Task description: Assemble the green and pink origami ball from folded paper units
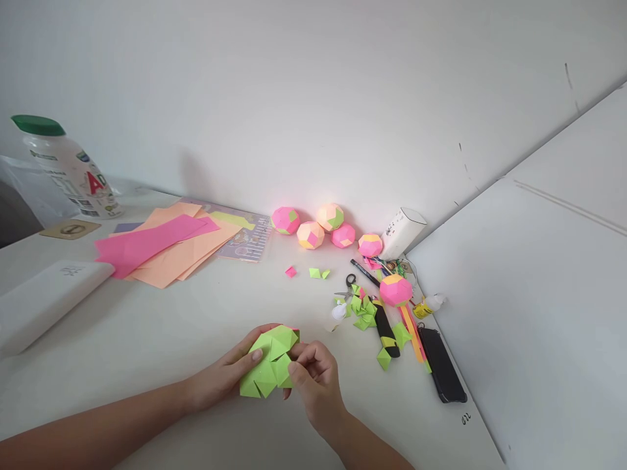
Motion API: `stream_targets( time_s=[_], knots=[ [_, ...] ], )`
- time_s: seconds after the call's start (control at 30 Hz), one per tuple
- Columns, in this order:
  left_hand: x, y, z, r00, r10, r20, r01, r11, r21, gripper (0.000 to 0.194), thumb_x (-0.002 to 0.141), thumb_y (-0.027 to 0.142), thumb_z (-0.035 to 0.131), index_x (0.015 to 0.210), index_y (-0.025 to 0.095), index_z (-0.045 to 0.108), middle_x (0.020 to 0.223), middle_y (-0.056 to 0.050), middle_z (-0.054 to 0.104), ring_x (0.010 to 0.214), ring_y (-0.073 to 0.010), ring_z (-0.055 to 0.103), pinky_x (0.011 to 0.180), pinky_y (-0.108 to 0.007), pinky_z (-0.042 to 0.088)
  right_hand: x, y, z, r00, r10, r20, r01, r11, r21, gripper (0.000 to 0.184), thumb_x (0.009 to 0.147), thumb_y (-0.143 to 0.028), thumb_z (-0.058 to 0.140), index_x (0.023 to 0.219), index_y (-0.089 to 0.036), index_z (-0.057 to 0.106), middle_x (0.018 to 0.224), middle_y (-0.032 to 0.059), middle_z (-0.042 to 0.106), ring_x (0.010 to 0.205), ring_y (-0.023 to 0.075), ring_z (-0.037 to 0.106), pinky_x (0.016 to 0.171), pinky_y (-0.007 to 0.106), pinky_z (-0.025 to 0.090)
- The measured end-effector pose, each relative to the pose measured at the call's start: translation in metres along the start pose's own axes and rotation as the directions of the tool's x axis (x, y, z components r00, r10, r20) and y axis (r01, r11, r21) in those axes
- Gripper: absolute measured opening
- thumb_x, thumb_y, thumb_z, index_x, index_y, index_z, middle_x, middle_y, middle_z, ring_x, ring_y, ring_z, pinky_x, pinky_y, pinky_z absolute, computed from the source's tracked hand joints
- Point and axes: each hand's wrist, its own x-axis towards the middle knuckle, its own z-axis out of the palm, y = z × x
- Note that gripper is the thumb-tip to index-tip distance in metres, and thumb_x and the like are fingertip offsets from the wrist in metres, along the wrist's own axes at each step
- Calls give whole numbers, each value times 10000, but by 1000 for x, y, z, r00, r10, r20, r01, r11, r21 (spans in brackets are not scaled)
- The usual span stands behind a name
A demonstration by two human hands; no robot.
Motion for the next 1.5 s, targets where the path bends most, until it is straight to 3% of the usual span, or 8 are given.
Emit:
stream_targets(
  time_s=[0.6, 0.83, 1.03, 1.33, 1.5],
  knots=[
    [-1, 3, 1, 1000, -23, -16, 23, 1000, 7, 501, 916, 491, 438, 1336, 262, 287, 1085, -95, 621, 916, -265, 647, 719, -351, 432, 1, -3, 1, 1000, 14, -18, -15, 999, -41, 283, 774, -353, 687, 663, -192, 482, 761, 31, 641, 534, 111, 530, 462, 246, 442],
    [-1, -2, -3, 999, -14, -36, 14, 1000, -8, 462, 923, 459, 443, 1324, 274, 305, 1236, -124, 548, 942, -277, 645, 771, -394, 441, 0, -3, -2, 998, 51, -23, -52, 998, -43, 289, 750, -351, 704, 656, -192, 482, 743, 23, 618, 546, 111, 513, 458, 236, 438],
    [-1, -3, -5, 997, -21, -76, 23, 999, 24, 479, 903, 481, 470, 1310, 274, 329, 1228, -109, 545, 967, -267, 620, 778, -399, 464, 0, -3, -3, 997, 70, -34, -73, 992, -98, 292, 737, -353, 712, 651, -184, 490, 728, 19, 602, 558, 106, 493, 469, 230, 432],
    [-2, -8, -7, 996, -25, -91, 32, 997, 72, 522, 891, 491, 487, 1336, 277, 317, 1257, -96, 548, 1022, -256, 597, 825, -414, 476, 0, -6, -3, 986, 158, -55, -164, 975, -148, 311, 721, -380, 726, 640, -169, 512, 627, -18, 556, 509, 88, 504, 477, 222, 431],
    [-3, -11, -10, 996, -11, -84, 21, 992, 124, 517, 899, 475, 485, 1346, 280, 313, 1323, -103, 501, 1039, -256, 592, 829, -418, 484, 1, -5, -4, 973, 207, -98, -223, 956, -189, 307, 742, -409, 712, 683, -162, 539, 472, -50, 531, 375, 72, 479, 377, 187, 366]
  ],
)
